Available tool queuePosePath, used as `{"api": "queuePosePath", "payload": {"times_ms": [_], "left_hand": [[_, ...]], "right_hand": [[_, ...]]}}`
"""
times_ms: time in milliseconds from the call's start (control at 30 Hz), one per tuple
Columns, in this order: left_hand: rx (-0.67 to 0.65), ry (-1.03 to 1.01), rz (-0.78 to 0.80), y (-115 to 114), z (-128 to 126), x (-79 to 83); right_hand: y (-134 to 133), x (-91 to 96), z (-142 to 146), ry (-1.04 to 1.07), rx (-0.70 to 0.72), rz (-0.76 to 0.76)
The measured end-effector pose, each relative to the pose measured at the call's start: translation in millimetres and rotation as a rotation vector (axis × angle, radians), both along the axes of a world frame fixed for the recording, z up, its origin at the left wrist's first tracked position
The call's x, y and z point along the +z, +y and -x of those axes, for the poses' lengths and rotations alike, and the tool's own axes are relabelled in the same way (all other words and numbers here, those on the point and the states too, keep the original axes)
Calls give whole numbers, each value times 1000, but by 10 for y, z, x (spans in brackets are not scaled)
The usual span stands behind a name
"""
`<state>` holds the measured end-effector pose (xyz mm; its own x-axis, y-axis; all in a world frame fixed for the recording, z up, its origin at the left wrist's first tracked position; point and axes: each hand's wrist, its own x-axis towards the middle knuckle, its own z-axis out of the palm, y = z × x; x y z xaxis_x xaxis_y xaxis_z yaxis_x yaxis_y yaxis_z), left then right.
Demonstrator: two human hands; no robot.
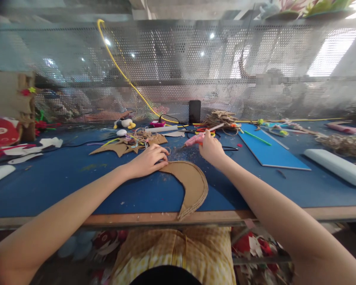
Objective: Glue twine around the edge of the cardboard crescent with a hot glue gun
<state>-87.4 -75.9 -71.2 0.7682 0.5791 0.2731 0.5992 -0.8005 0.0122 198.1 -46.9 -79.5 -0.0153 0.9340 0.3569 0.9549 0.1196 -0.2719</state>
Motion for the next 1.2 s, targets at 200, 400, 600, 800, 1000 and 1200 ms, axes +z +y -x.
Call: {"api": "queuePosePath", "payload": {"times_ms": [200,400,600,800,1000,1200], "left_hand": [[-36,-53,-56,-5,-3,5],[-92,-82,-123,-27,-23,26],[-89,-68,-190,-9,-28,3],[-89,-76,-225,9,-34,-32],[-77,-67,-195,-9,-43,-21],[-70,-71,-180,2,-46,-41]], "right_hand": [[24,-13,-20,-120,193,-145],[-85,92,103,28,855,-275],[-168,32,196,-80,963,-236],[-179,21,221,-179,980,-262],[-220,48,253,-252,1001,-353],[-220,54,256,-311,1054,-374]]}}
